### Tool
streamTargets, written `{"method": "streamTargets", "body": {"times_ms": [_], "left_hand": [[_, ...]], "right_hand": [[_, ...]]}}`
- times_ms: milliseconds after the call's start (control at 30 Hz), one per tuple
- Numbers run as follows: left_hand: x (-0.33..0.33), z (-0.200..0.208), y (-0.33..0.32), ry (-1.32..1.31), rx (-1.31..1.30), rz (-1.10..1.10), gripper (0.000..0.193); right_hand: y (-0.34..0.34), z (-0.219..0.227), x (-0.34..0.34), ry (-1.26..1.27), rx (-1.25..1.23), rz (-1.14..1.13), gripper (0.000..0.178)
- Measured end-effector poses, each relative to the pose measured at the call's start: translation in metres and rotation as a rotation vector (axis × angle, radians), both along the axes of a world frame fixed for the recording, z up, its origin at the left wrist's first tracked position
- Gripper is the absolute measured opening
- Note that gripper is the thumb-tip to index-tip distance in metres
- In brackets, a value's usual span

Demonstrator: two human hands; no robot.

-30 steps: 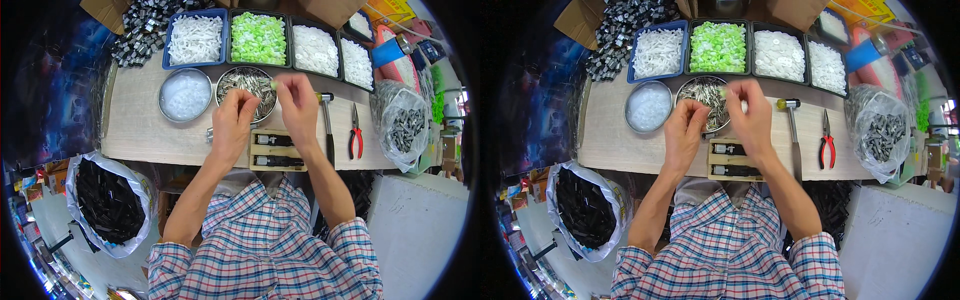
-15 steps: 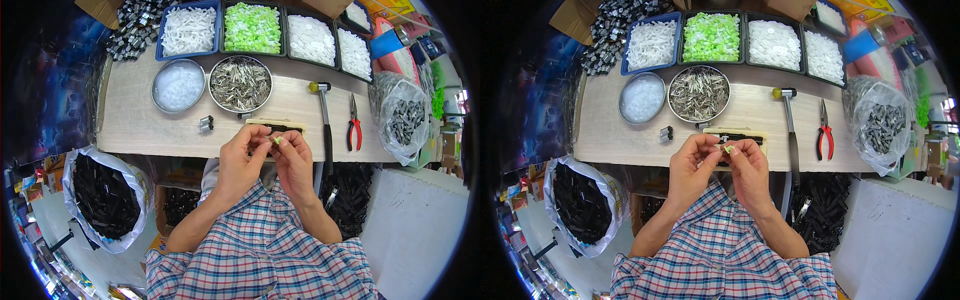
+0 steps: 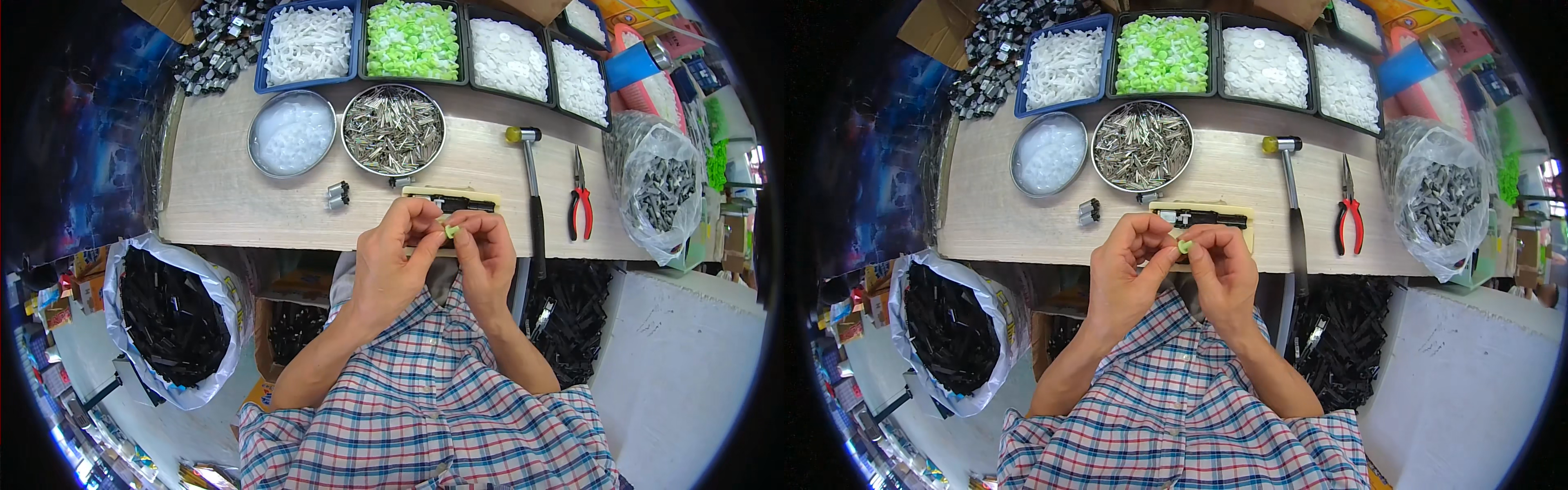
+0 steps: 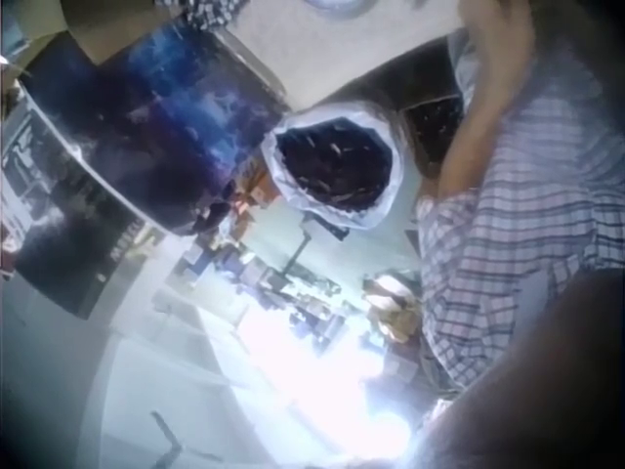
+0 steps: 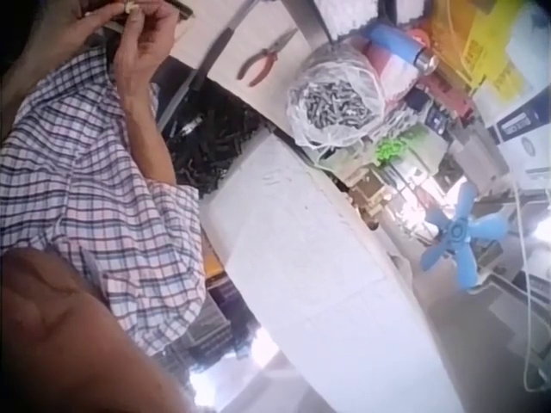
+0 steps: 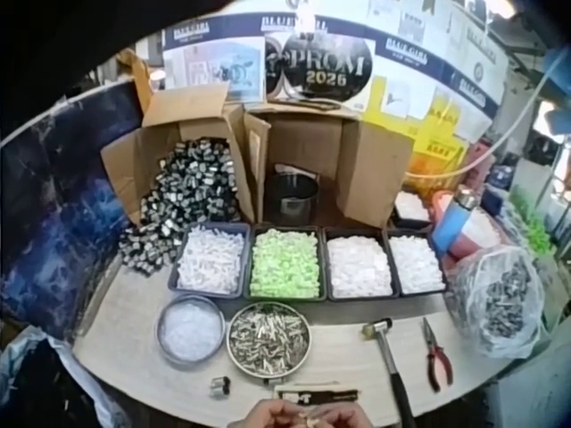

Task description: Assemble small plastic and metal components at a workbench in a production setting.

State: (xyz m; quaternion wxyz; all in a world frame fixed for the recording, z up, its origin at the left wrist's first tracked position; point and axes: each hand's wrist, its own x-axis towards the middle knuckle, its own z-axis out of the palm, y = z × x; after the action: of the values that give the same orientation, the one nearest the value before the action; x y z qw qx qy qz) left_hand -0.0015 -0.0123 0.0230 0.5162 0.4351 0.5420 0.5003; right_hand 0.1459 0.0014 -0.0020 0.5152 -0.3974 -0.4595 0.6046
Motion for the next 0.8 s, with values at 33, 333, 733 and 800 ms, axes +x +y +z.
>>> {"method": "streamTargets", "body": {"times_ms": [33,333,733,800], "left_hand": [[-0.001,0.0,0.0,-0.071,-0.031,-0.008,0.026],[-0.017,-0.006,-0.013,-0.516,-0.288,0.038,0.029],[-0.004,-0.004,-0.02,0.428,0.152,0.028,0.019],[-0.009,-0.009,-0.018,0.471,0.183,0.051,0.019]], "right_hand": [[-0.001,0.0,0.0,-0.098,0.12,-0.024,0.009],[0.004,0.008,0.017,-0.697,0.9,0.147,0.029],[0.002,0.002,0.024,-0.799,0.836,0.111,0.029],[0.007,-0.002,0.028,-0.947,0.881,0.028,0.03]]}}
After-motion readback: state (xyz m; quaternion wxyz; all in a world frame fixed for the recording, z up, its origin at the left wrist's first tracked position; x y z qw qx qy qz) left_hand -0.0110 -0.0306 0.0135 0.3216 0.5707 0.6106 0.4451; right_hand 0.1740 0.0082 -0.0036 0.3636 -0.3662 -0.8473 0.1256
